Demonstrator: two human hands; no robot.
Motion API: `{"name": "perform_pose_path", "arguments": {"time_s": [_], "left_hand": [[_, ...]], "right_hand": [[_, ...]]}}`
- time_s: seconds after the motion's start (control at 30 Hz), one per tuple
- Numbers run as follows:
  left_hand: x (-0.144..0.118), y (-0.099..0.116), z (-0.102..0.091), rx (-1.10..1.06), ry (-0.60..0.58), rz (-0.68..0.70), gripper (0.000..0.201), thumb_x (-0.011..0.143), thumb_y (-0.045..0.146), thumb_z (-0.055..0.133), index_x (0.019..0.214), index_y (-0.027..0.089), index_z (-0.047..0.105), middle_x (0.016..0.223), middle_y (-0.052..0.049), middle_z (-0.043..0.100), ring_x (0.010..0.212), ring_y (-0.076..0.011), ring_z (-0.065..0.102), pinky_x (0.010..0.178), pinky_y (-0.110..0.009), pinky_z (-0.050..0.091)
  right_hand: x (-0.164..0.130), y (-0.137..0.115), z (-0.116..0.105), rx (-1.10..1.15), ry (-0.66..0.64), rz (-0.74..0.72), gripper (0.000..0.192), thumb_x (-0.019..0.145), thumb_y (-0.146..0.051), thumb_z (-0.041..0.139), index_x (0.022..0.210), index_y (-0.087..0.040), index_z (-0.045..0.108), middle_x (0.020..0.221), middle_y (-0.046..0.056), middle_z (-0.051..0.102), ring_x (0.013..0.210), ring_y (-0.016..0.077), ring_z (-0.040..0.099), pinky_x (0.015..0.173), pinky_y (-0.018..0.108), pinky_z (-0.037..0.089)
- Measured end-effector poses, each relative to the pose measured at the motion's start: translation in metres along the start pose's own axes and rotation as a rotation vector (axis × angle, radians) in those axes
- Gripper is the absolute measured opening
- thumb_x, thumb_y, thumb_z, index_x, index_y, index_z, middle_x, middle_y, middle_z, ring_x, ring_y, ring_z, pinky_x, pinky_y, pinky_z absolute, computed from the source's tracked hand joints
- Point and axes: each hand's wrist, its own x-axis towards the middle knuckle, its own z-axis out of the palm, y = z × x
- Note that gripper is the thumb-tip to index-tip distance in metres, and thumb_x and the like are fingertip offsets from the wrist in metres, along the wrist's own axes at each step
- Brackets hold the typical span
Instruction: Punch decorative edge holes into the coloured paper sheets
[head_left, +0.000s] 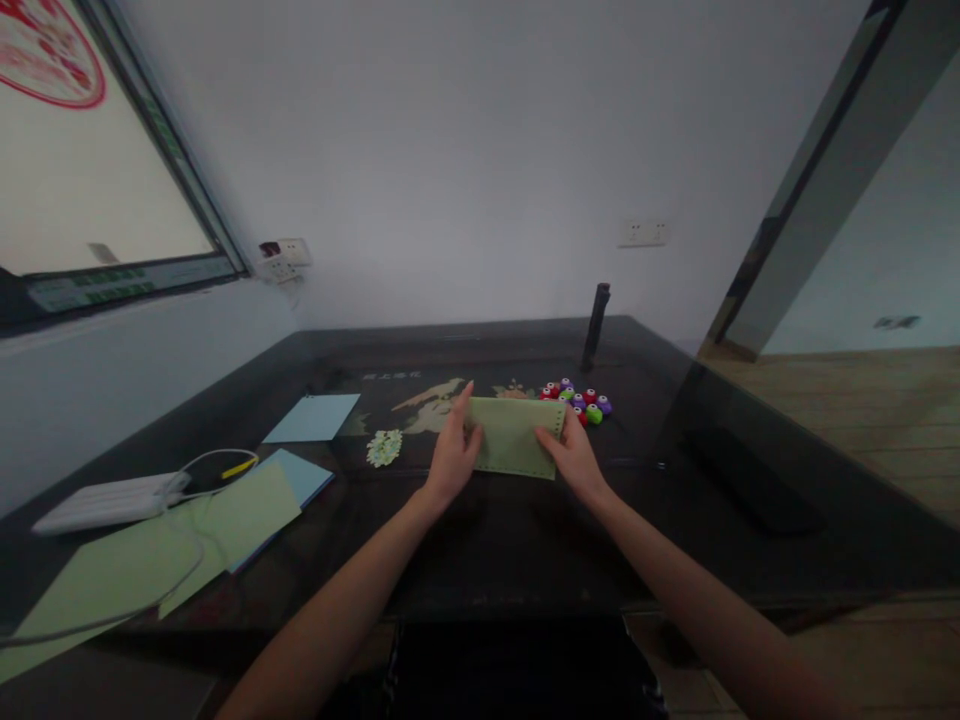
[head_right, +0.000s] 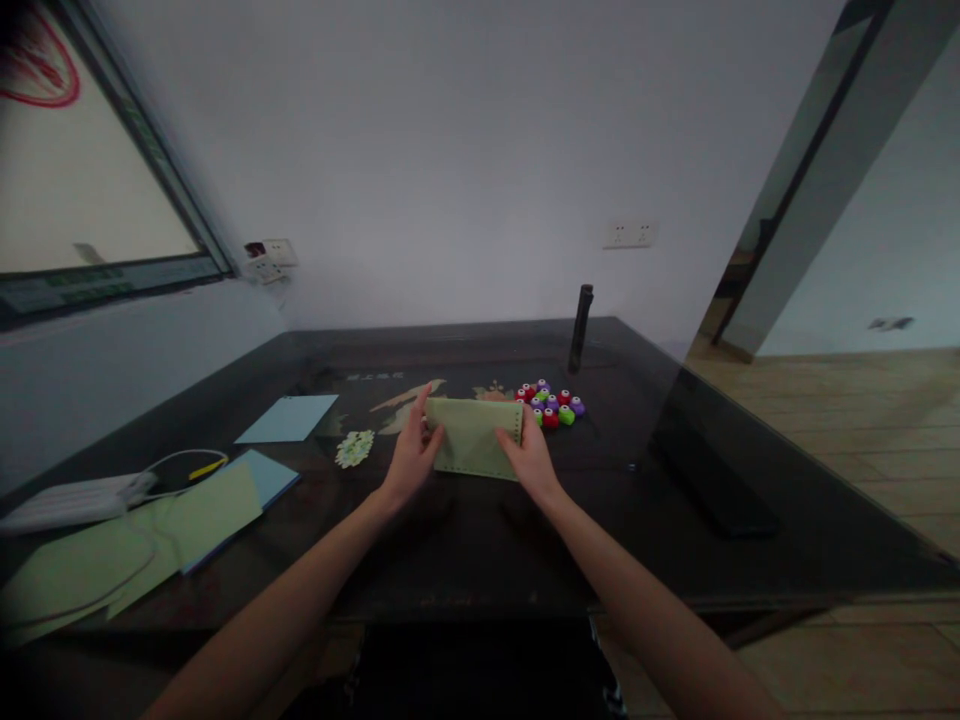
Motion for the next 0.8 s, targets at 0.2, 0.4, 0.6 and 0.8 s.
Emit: {"name": "perform_pose_path", "arguments": {"time_s": [0.2,0.4,0.6,0.8], "left_hand": [[0.000,0.004,-0.005,0.183,-0.040,0.072,0.053,0.087,0.015,0.044,0.138,0.028,0.038,0.133,-0.011,0.047,0.117,-0.0245,0.048,0.094,-0.043,0.044],[-0.002,0.003,-0.003,0.203,-0.020,0.084,0.048,0.087,0.013,0.044,0.133,0.026,0.043,0.129,-0.010,0.051,0.115,-0.0234,0.050,0.097,-0.043,0.042],[-0.003,0.004,-0.003,0.206,-0.024,0.102,0.045,0.086,0.012,0.042,0.130,0.025,0.045,0.128,-0.010,0.052,0.118,-0.0224,0.049,0.097,-0.041,0.042],[-0.004,0.006,-0.003,0.206,-0.025,0.103,0.044,0.087,0.011,0.041,0.129,0.023,0.044,0.128,-0.010,0.051,0.115,-0.0217,0.050,0.099,-0.043,0.040]], "right_hand": [[-0.004,-0.025,-0.002,-0.060,-0.021,-0.093,0.054,0.083,-0.026,0.054,0.134,-0.026,0.037,0.111,0.008,0.060,0.093,0.0191,0.061,0.084,0.035,0.051],[-0.002,-0.038,-0.014,-0.352,-0.007,-0.321,0.028,0.088,-0.026,0.049,0.114,-0.027,0.060,0.114,0.005,0.062,0.105,0.0213,0.057,0.088,0.038,0.048],[-0.003,-0.038,-0.016,-0.383,-0.007,-0.341,0.027,0.090,-0.027,0.046,0.112,-0.027,0.062,0.110,0.004,0.065,0.102,0.0202,0.060,0.086,0.036,0.049],[-0.004,-0.040,-0.016,-0.398,0.039,-0.331,0.029,0.089,-0.026,0.047,0.115,-0.027,0.060,0.114,0.004,0.065,0.099,0.0199,0.061,0.085,0.035,0.049]]}}
